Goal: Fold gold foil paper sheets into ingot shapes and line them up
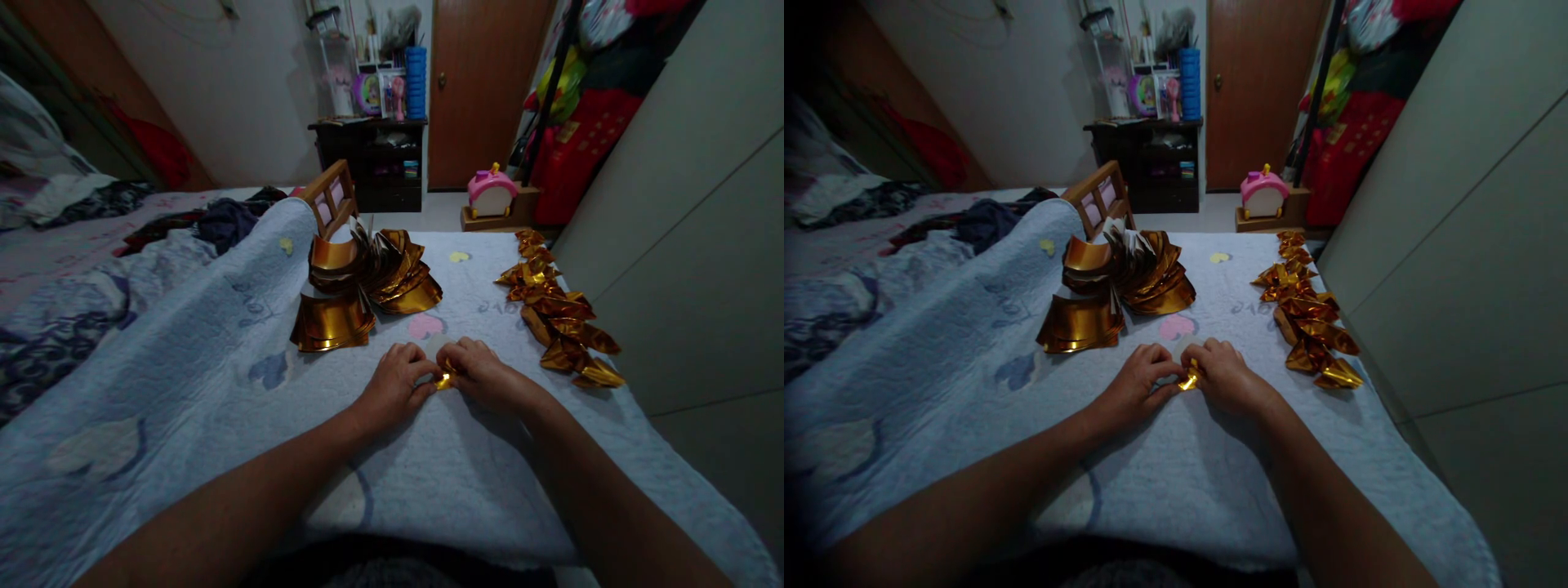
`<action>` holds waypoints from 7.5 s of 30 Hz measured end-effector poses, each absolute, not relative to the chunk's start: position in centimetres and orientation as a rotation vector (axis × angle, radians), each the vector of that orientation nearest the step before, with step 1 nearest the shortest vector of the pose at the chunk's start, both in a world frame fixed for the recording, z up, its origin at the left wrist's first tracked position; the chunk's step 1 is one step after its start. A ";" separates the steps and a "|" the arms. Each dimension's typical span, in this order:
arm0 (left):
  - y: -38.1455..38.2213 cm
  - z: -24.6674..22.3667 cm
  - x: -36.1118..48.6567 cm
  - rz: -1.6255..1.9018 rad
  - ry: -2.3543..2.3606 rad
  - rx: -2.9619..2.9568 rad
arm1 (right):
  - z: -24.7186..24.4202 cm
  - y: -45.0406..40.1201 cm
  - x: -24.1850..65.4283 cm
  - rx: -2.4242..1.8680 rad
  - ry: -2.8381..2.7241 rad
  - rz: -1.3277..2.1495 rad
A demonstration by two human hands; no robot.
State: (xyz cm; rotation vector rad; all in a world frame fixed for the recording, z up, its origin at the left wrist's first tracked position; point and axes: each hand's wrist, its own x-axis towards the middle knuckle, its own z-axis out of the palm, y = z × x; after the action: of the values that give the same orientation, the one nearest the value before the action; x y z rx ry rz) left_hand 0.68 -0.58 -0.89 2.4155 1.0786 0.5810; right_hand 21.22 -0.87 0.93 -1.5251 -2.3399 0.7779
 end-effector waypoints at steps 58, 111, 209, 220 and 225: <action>-1.3 0.2 0.9 0.895 0.816 3.047 | 0.5 -0.4 20.9 -1.538 -2.025 0.594; 0.6 0.6 -0.2 1.048 1.047 1.592 | 1.3 -1.0 21.3 -0.988 -1.494 1.686; 1.6 0.4 -1.0 0.532 1.055 2.268 | -0.6 -1.1 18.3 -1.370 -2.238 0.569; 1.5 0.6 -1.1 0.481 1.060 2.272 | -0.7 -1.1 17.8 -1.497 -2.247 0.477; 1.5 0.5 -1.1 0.463 1.080 2.275 | -0.5 -1.1 17.5 -1.553 -2.252 0.462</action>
State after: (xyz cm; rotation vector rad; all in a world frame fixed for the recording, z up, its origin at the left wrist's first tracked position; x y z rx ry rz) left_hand -1.05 1.48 0.55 2.2754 1.0795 0.4625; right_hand 17.53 -1.12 -0.45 -1.5535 -2.2525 0.4616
